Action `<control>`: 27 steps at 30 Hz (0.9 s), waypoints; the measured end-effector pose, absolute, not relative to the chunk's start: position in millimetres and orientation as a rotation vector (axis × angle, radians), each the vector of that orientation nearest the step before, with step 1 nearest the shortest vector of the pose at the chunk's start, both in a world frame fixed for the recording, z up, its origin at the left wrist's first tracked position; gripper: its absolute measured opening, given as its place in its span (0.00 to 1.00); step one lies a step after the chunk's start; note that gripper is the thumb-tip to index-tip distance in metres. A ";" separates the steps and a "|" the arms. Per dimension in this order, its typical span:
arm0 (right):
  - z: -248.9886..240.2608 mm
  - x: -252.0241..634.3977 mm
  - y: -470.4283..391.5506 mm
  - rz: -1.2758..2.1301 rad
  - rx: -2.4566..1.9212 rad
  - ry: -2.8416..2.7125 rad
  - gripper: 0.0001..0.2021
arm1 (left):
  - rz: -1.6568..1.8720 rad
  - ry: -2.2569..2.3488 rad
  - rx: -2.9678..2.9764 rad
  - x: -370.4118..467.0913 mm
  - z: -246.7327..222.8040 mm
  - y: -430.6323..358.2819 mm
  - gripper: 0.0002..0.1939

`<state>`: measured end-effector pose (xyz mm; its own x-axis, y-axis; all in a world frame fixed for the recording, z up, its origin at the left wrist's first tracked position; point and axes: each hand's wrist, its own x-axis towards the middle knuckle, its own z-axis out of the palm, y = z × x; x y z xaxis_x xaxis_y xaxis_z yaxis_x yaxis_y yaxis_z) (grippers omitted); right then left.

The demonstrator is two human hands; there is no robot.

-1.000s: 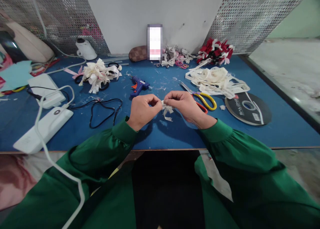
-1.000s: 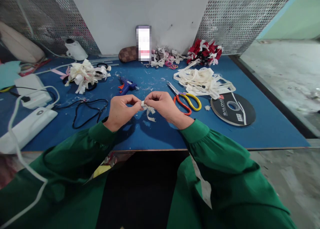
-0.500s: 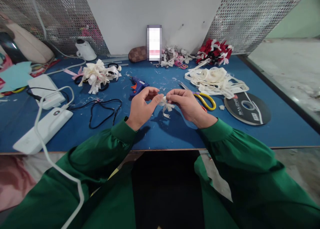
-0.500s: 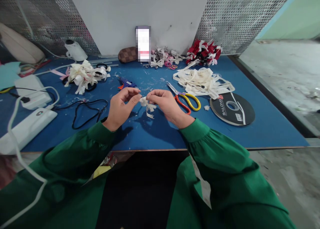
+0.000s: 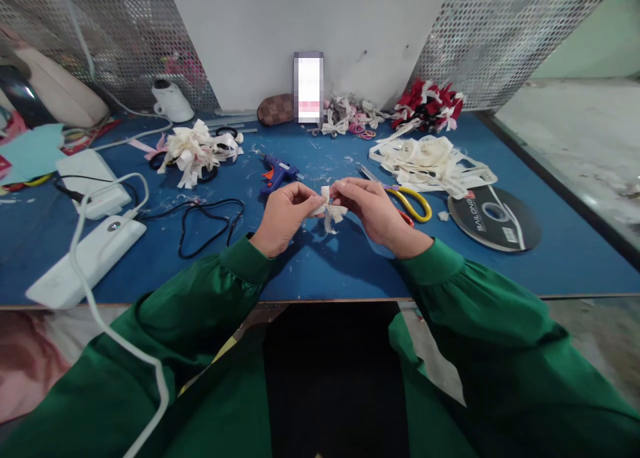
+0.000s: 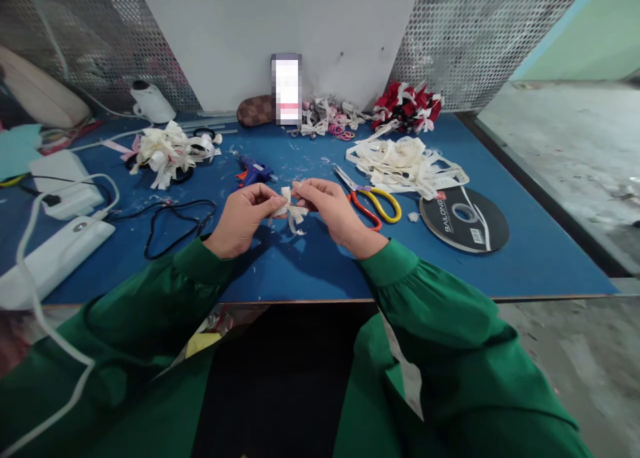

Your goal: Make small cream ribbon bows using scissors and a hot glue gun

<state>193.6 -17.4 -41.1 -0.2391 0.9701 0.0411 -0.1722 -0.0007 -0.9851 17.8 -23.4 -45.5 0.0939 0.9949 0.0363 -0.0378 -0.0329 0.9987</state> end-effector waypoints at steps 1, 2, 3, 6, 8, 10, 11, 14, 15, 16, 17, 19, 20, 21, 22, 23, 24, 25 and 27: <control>-41.1 192.4 -18.3 1.403 -0.957 -1.314 0.17 | 1.212 1.097 1.251 18.1 -46.0 -23.8 0.14; -41.6 191.3 -19.1 1.364 -0.973 -1.366 0.18 | 1.237 1.097 1.255 18.3 -46.5 -24.2 0.14; -42.5 190.3 -19.7 1.326 -0.989 -1.410 0.19 | 1.250 1.095 1.256 18.3 -47.0 -24.6 0.13; -46.5 189.0 -19.5 1.260 -1.014 -1.473 0.19 | 1.218 1.088 1.190 18.0 -48.0 -25.3 0.12; -48.5 189.6 -18.3 1.222 -1.016 -1.481 0.17 | 1.151 1.077 1.087 17.7 -48.1 -25.1 0.12; -49.1 190.8 -16.9 1.164 -1.032 -1.505 0.13 | 1.074 1.059 0.977 17.5 -47.6 -24.8 0.13; -48.9 191.5 -16.5 1.137 -1.045 -1.519 0.12 | 1.040 1.050 0.934 17.5 -47.1 -24.8 0.13; -47.8 192.8 -15.7 1.133 -1.077 -1.539 0.10 | 0.993 1.027 0.872 17.8 -45.1 -25.6 0.16; -47.6 193.1 -15.6 1.150 -1.081 -1.538 0.10 | 0.998 1.024 0.878 17.9 -44.3 -26.1 0.16; -47.5 193.3 -15.6 1.166 -1.083 -1.537 0.10 | 1.011 1.027 0.899 18.0 -43.5 -26.7 0.17; -47.4 193.4 -15.6 1.178 -1.084 -1.535 0.10 | 1.028 1.038 0.939 18.0 -42.7 -27.4 0.17; -47.4 193.5 -15.9 1.197 -1.082 -1.530 0.11 | 1.064 1.082 1.067 17.8 -41.5 -28.4 0.16; -47.3 193.5 -16.2 1.212 -1.075 -1.524 0.12 | 1.077 1.100 1.136 17.6 -41.1 -28.7 0.15; -47.1 193.3 -16.5 1.238 -1.062 -1.510 0.13 | 1.083 1.106 1.181 17.5 -41.1 -28.7 0.15; -46.9 193.1 -16.8 1.275 -1.041 -1.487 0.14 | 1.074 1.095 1.184 17.4 -41.4 -28.3 0.15; -46.7 192.8 -17.0 1.320 -1.015 -1.455 0.15 | 1.049 1.067 1.135 17.5 -42.1 -27.6 0.14; -46.6 192.5 -17.1 1.372 -0.987 -1.419 0.16 | 1.006 1.029 1.043 17.6 -43.0 -26.8 0.12; -46.4 192.2 -17.1 1.424 -0.959 -1.383 0.16 | 0.952 0.990 0.930 17.8 -44.0 -25.8 0.10; -45.9 191.9 -16.5 1.505 -0.924 -1.338 0.17 | 0.852 0.936 0.741 18.1 -45.6 -24.4 0.07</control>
